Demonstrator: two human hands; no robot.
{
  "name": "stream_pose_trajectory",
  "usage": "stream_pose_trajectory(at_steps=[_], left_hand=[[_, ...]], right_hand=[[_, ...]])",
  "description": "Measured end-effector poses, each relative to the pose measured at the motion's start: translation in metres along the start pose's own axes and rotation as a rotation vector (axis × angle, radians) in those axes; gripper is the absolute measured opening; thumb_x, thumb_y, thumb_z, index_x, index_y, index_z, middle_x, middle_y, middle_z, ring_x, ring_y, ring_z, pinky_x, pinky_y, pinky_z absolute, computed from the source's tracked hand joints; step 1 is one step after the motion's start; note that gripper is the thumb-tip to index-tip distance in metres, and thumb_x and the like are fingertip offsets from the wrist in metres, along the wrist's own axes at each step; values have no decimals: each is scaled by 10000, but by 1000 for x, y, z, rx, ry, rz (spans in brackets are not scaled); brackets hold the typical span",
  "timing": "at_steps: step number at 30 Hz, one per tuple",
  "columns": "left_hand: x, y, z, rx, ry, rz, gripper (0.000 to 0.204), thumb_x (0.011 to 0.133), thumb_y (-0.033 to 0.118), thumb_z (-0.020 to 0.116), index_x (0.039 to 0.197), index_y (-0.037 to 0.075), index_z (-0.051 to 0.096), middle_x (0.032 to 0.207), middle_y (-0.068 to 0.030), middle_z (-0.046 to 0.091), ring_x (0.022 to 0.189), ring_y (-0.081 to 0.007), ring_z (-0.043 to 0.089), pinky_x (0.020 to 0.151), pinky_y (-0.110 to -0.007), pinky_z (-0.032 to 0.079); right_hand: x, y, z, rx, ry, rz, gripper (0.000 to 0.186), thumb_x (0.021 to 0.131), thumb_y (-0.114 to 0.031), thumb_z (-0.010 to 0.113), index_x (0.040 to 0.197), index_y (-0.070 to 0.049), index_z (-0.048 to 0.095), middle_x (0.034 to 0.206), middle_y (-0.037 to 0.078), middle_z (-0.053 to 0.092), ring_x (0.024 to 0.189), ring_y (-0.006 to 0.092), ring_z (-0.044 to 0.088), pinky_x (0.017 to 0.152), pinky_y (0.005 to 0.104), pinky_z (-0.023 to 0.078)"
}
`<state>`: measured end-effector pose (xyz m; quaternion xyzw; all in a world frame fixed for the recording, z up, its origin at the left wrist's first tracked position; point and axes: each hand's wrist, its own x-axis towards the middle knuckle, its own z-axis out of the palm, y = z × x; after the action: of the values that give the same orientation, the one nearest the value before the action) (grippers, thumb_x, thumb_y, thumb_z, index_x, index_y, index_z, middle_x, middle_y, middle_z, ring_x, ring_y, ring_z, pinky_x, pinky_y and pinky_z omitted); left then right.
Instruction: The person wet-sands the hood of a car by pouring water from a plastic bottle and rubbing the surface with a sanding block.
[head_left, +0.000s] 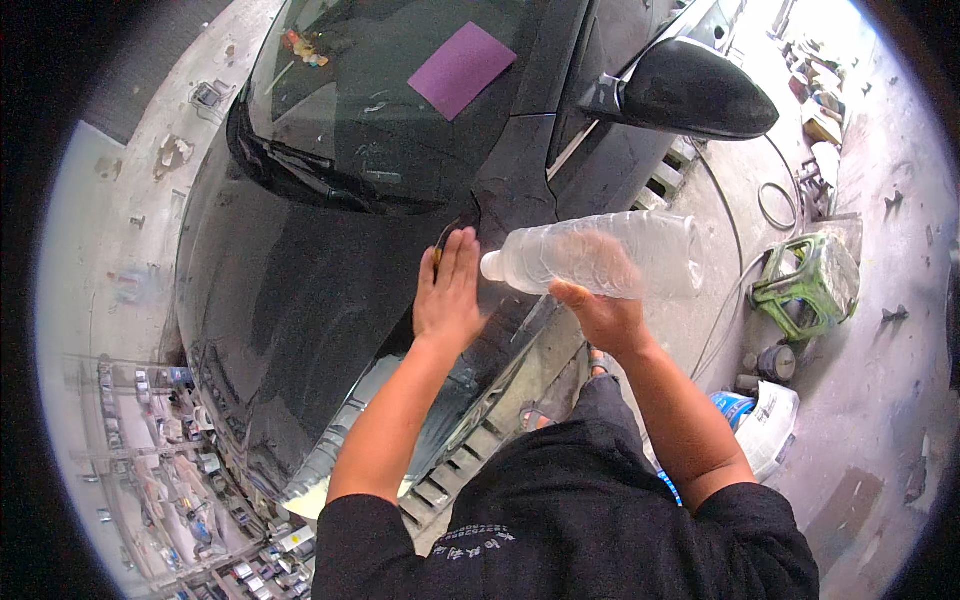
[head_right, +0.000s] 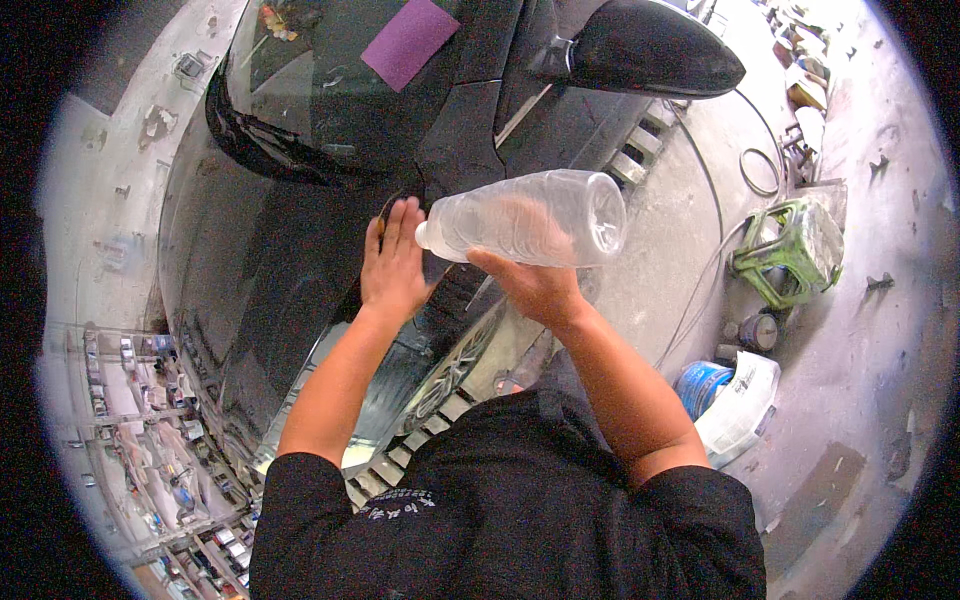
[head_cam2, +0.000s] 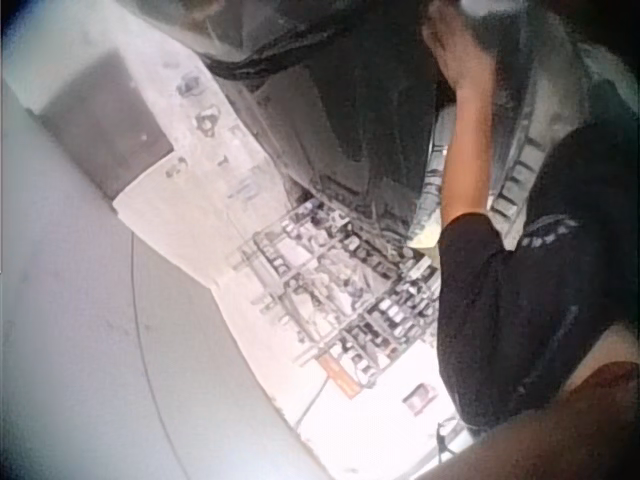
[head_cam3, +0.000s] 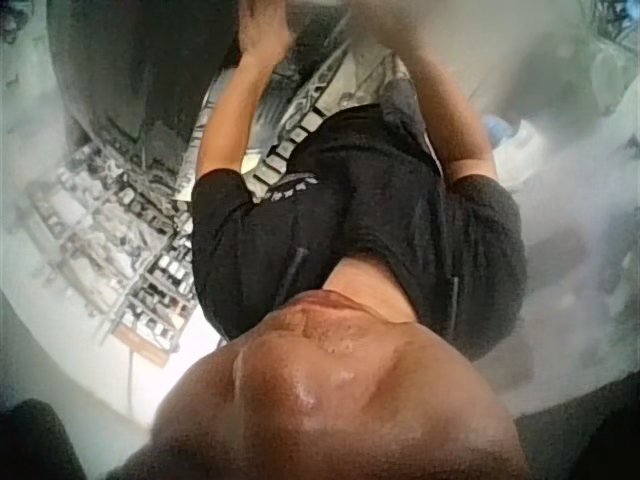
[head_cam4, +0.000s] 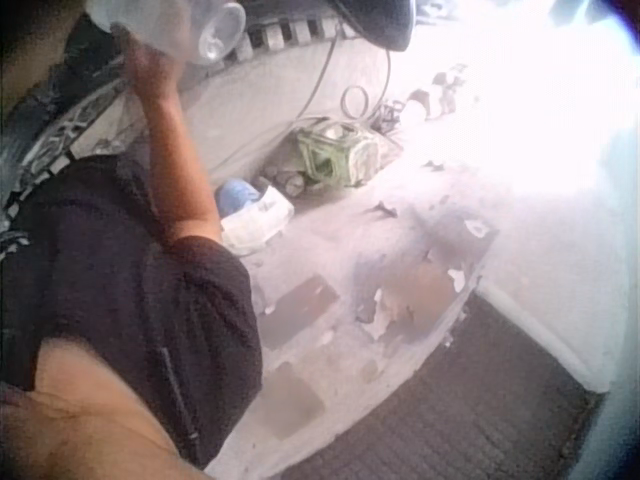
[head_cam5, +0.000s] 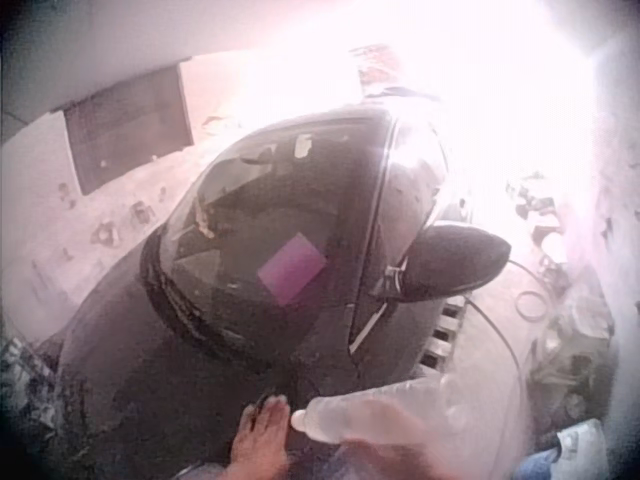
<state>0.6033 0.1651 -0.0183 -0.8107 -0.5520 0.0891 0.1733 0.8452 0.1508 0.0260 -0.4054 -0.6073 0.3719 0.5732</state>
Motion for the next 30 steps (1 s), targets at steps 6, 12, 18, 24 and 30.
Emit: stream_pose_trajectory(at_steps=[6, 12, 18, 24, 30], left_hand=[[-42, 8, 10, -66, -25, -89, 989, 869, 668, 501, 1537, -10, 231, 1657, -128, 35, 1531, -266, -75, 1216, -491, 3], [18, 29, 6, -54, 1, -197, 1037, 846, 626, 577, 1561, 12, 143, 1657, -124, -19, 1527, -272, -101, 1222, -477, -4], [-61, 24, 1, -206, -245, -250, 1117, 757, 455, 757, 1565, 24, 119, 1655, -140, 4, 1531, -290, -51, 1224, -489, 55], [-186, -5, 18, -386, -115, -362, 909, 772, 270, 664, 1525, -19, 245, 1618, -184, 204, 1513, -343, 152, 1193, -519, 171], [-193, 30, 23, -424, 2, -649, 996, 787, 366, 706, 1515, -72, 186, 1604, -278, 111, 1497, -444, 77, 1196, -558, 100]], right_hand=[[1, 7, -5, -18, 7, -26, 476, 767, -171, 831, 1150, -6, 604, 1039, 145, 671, 977, 283, 656, 860, 366, 511], [8, -1, -2, -89, -19, -20, 466, 772, -154, 820, 1158, -13, 599, 1046, 127, 671, 967, 243, 649, 861, 359, 508], [10, -3, 1, 2, -150, 23, 508, 870, -232, 766, 1263, 0, 541, 1167, 83, 617, 1091, 186, 570, 971, 326, 438], [12, -2, 24, 83, -187, 35, 468, 805, -157, 799, 1187, -8, 575, 1079, 99, 662, 996, 200, 619, 894, 340, 488], [33, 5, 33, 19, -434, -35, 472, 872, -215, 756, 1242, 1, 557, 1129, 89, 619, 1027, 175, 575, 903, 321, 468]])
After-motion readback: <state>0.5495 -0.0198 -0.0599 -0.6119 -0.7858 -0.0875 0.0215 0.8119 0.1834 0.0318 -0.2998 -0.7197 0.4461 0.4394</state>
